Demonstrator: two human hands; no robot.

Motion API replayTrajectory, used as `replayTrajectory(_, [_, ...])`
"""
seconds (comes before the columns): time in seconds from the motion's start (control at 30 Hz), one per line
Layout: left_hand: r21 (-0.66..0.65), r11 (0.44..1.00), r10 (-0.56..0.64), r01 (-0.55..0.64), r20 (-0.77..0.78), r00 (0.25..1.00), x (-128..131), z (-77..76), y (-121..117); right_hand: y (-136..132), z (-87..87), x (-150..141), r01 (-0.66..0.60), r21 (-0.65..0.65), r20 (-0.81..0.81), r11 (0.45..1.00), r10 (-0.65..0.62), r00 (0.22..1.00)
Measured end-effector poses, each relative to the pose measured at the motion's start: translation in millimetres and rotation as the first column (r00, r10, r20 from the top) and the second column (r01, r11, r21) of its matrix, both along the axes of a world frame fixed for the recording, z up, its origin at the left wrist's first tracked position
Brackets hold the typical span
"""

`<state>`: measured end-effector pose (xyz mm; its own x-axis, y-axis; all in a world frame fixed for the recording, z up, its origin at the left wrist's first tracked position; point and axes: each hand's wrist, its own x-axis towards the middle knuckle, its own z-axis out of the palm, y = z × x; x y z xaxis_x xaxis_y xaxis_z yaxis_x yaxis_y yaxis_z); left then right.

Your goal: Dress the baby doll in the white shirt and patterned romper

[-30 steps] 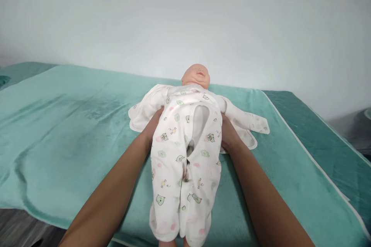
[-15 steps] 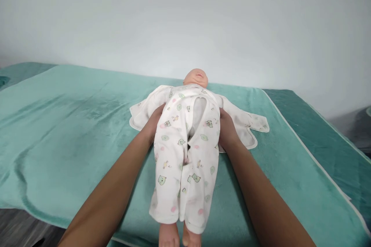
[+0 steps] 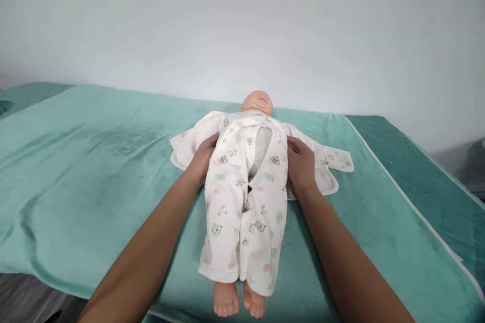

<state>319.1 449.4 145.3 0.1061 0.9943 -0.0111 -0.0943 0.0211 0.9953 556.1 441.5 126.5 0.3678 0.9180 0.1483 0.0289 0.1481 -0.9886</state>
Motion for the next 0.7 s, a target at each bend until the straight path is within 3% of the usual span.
replayTrajectory(0.13, [0.001,1.0,-0.006,0.006,0.033,0.999,0.6,-0.6,0.8,1.2,7.0,-0.6,0.169,0.073,0.08,0.983,-0.174,0.981])
replayTrajectory(0.2, [0.002,1.0,-0.005,0.005,0.035,0.999,0.8,-1.0,1.5,4.5,10.2,-1.8,0.19,0.138,0.117,0.972,-0.207,0.971])
replayTrajectory(0.3, [-0.002,1.0,0.01,-0.01,0.018,1.0,0.8,-1.6,3.0,12.0,10.9,-3.6,0.116,0.178,0.192,0.977,-0.151,0.97])
replayTrajectory(0.4, [-0.004,0.999,0.033,-0.033,-0.011,0.999,0.7,-3.4,5.5,19.6,8.7,-3.2,0.049,0.134,0.201,0.99,-0.076,0.977])
replayTrajectory(0.53, [0.054,0.997,0.051,-0.046,-0.091,0.995,0.5,-9.9,10.3,31.1,9.5,0.0,0.08,0.098,0.278,0.992,-0.104,0.955])
replayTrajectory(0.7, [0.23,0.951,0.263,-0.209,-0.239,0.935,-2.8,-21.4,19.3,44.2,18.4,1.6,0.111,0.074,0.415,0.991,-0.132,0.9])
